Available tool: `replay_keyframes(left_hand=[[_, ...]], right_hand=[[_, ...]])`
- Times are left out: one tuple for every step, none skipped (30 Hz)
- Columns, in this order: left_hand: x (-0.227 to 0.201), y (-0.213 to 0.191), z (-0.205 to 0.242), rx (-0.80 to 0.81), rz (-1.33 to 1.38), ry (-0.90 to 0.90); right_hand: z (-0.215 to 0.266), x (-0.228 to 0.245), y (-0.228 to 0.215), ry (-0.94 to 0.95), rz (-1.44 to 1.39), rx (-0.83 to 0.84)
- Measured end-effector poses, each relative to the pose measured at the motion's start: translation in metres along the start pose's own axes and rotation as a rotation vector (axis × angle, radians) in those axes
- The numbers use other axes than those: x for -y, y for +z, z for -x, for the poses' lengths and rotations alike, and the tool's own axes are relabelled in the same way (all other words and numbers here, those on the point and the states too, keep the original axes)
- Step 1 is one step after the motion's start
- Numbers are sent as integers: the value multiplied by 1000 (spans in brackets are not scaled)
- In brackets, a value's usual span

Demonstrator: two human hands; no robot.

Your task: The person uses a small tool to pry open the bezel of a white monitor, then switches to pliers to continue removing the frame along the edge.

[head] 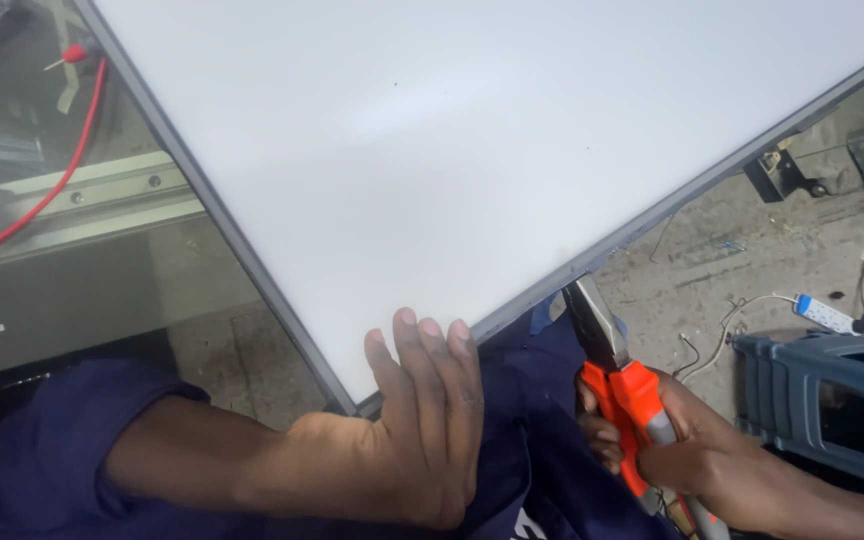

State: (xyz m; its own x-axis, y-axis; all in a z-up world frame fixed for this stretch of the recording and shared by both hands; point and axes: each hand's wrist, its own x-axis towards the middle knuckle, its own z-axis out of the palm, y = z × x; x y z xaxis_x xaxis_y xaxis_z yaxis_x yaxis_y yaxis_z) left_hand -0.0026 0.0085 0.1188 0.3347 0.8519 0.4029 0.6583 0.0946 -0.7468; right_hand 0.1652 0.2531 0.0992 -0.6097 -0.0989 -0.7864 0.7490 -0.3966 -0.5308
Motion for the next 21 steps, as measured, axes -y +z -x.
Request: replay_keyframes(left_hand=[[1,-1,2,27,16,30],[1,-2,3,53,32,61],[0,0,4,51,35,55],[0,0,6,47,43,60],[-1,0,7,46,52,66],[-1,0,7,47,55,60],[0,0,7,43,62,65],[1,0,6,40,69,70],[0,0,7,37,64,70],[-1,1,7,38,58,66],[-2,0,7,39,57,65],[-1,1,7,38,57,66],[-1,1,8,33,49,68],[-1,1,8,28,42,70],[0,1,7,28,40,74],[0,1,7,34,49,76],[0,1,6,41,56,76],[0,2,5,42,52,79],[1,1,5,35,40,65],[1,1,5,28,28,52],[2,0,4,35,35,59]], right_hand=[[-2,-6,-3,-29,5,-9],[-3,-13,-6,-58,11,-19],[-3,-12,-5,-55,14,-24],[-3,-11,-3,-66,22,-34],[-4,-11,-2,-76,31,-42],[-4,-9,-2,-69,34,-44],[-5,-9,0,-116,132,-52],[-6,-8,1,-162,230,-59],[-8,-9,-1,-166,233,-60],[-10,-10,-4,-184,219,-42],[-12,-11,-5,-198,201,-23],[-15,-9,-6,-199,199,-24],[-17,-7,-6,-217,248,-1],[-19,-5,-6,-236,297,22],[-21,-5,-7,-239,294,23],[-23,-5,-7,-194,167,139],[-25,-3,-8,-147,43,256],[-22,-5,-10,-151,44,259],[-18,-8,-11,-205,36,341],[-15,-12,-12,-259,27,423],[-16,-14,-8,-255,17,428]])
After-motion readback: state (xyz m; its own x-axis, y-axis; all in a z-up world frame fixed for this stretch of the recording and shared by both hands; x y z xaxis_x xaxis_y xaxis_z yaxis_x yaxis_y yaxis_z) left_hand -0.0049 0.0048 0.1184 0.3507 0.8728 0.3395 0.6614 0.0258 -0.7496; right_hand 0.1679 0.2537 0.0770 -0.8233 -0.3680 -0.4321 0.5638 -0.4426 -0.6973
